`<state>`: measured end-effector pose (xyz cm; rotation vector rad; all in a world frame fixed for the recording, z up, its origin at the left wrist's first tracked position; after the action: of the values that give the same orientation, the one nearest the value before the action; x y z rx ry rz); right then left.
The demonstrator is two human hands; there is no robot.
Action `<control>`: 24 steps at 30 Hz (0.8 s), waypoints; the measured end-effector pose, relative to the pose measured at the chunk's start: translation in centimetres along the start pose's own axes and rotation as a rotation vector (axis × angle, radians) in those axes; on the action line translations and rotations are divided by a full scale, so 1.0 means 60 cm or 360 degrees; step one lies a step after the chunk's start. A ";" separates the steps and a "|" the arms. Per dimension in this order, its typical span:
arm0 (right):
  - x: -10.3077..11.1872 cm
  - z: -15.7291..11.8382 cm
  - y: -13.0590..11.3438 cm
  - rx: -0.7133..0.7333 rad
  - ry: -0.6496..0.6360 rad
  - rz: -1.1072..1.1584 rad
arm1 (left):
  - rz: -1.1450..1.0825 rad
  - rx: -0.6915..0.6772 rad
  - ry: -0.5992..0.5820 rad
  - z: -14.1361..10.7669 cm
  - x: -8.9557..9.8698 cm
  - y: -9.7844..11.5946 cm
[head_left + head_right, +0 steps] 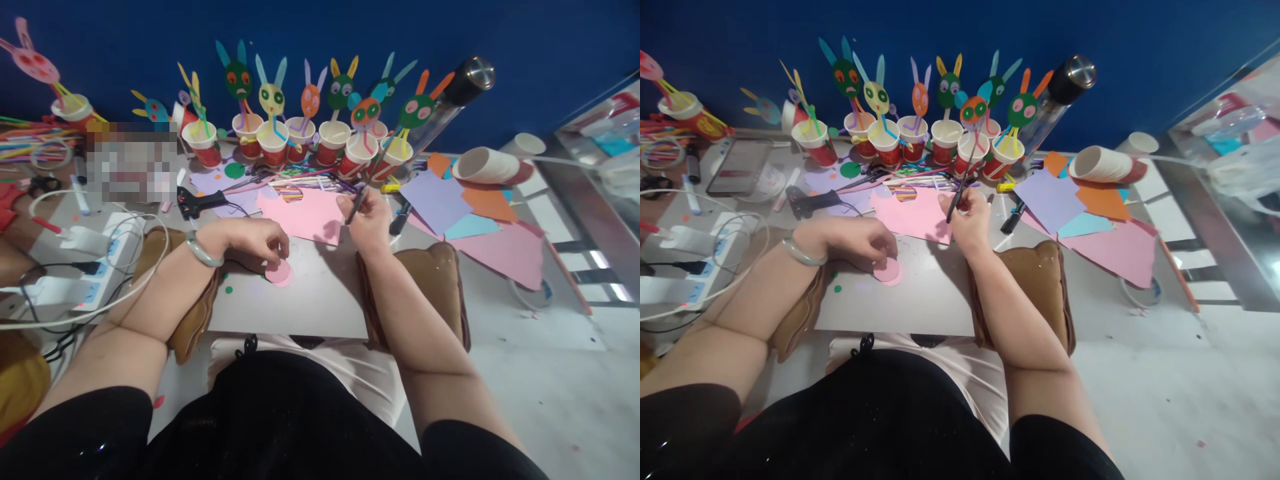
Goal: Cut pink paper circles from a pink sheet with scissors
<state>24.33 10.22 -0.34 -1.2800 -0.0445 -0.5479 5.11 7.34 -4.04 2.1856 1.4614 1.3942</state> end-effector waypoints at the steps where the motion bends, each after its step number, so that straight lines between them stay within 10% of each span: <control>1: -0.002 0.004 0.010 -0.0050 -0.0017 -0.0128 | -0.0002 0.0011 0.0029 0.000 0.005 -0.004; 8: -0.047 0.009 0.058 -0.0139 -0.0301 -0.0918 | 0.0243 0.0028 0.0110 0.005 0.000 0.010; 16: -0.075 0.003 0.073 -0.0209 -0.0243 -0.0718 | 0.0486 -0.0064 0.0201 0.025 -0.027 0.027; 24: -0.017 -0.007 -0.070 0.0389 0.0041 -0.0388 | 0.0478 -0.0067 0.0168 0.020 -0.026 0.040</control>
<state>21.59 9.48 2.94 -1.0345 -0.2418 -0.7446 7.44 5.29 -4.22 2.4148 1.1554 1.6380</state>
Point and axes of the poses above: each hand's wrist, its own z-axis towards the middle knuckle, its own x-axis out of the back of the hand, y = z × x, the point moved 10 cm from there along z, towards the middle knuckle, and after that the axes turned 3 degrees about z, right-handed, at the moved point
